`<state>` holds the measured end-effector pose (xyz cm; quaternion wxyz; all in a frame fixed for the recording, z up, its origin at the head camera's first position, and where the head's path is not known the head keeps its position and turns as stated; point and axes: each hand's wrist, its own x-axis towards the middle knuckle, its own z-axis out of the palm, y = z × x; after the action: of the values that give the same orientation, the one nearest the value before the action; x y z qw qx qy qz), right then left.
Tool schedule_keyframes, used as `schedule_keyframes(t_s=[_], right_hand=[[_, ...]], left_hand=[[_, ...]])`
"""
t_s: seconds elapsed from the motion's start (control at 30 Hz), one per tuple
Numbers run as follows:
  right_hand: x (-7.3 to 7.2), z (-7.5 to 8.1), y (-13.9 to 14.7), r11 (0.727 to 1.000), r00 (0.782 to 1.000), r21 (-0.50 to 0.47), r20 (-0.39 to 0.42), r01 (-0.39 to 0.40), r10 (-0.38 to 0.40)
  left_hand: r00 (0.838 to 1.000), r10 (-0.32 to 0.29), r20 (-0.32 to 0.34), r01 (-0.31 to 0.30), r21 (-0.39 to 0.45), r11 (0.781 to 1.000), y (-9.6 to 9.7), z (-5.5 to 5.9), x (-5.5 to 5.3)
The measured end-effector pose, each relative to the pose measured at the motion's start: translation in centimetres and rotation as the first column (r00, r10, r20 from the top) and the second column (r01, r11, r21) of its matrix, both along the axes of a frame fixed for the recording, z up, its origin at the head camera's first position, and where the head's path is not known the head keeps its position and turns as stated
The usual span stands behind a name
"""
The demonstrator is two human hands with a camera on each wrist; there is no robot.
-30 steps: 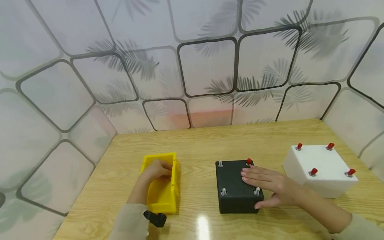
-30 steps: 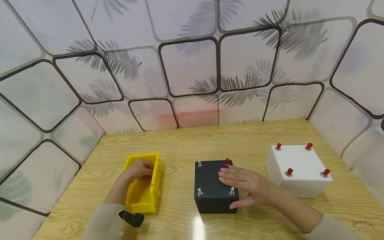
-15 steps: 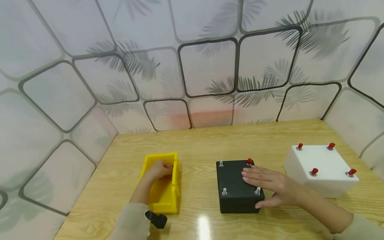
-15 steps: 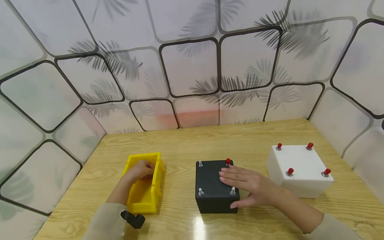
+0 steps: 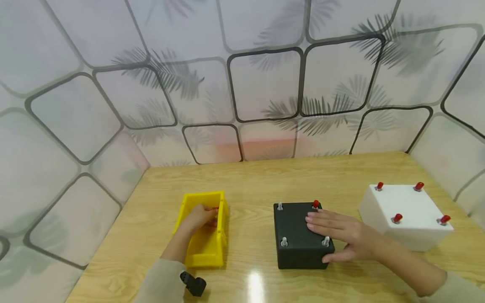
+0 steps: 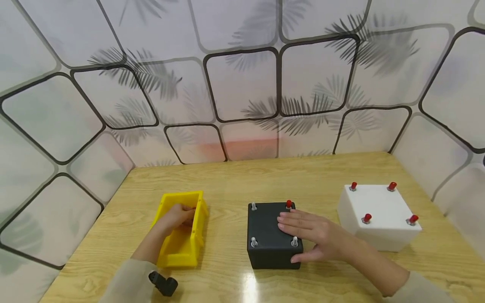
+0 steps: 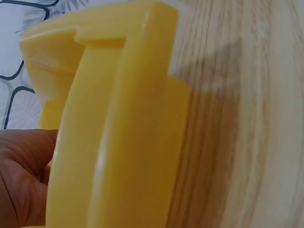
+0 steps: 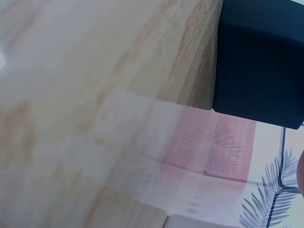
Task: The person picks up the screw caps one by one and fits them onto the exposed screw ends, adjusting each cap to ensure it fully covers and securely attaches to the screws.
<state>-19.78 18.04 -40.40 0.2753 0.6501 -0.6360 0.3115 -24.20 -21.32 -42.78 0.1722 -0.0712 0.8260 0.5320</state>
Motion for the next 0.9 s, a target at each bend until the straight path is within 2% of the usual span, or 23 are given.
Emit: schedule_keyframes(t_s=[0.17, 0.27, 0.4, 0.6, 0.9], right_hand=[[0.1, 0.2, -0.2, 1.000, 1.000, -0.002, 0.000, 0.004, -0.004], [0.2, 0.2, -0.2, 1.000, 1.000, -0.005, -0.004, 0.007, -0.007], [0.2, 0.2, -0.2, 1.000, 1.000, -0.009, -0.011, 0.008, -0.008], [0.2, 0.0, -0.2, 1.000, 1.000, -0.013, -0.016, 0.014, -0.014], [0.4, 0.3, -0.2, 1.000, 1.000, -0.010, -0.011, 0.019, -0.019]], left_hand=[[0.988, 0.135, 0.079, -0.141, 0.085, 0.986, 0.3, -0.5, 0.0], [0.976, 0.196, 0.096, -0.208, 0.130, 0.969, 0.5, -0.7, -0.1], [0.964, 0.250, 0.089, -0.262, 0.159, 0.952, 0.6, -1.0, -0.2], [0.959, 0.275, 0.075, -0.282, 0.126, 0.951, 0.7, -1.1, -0.3], [0.972, 0.228, 0.059, -0.232, 0.074, 0.970, 0.8, -1.1, -0.3]])
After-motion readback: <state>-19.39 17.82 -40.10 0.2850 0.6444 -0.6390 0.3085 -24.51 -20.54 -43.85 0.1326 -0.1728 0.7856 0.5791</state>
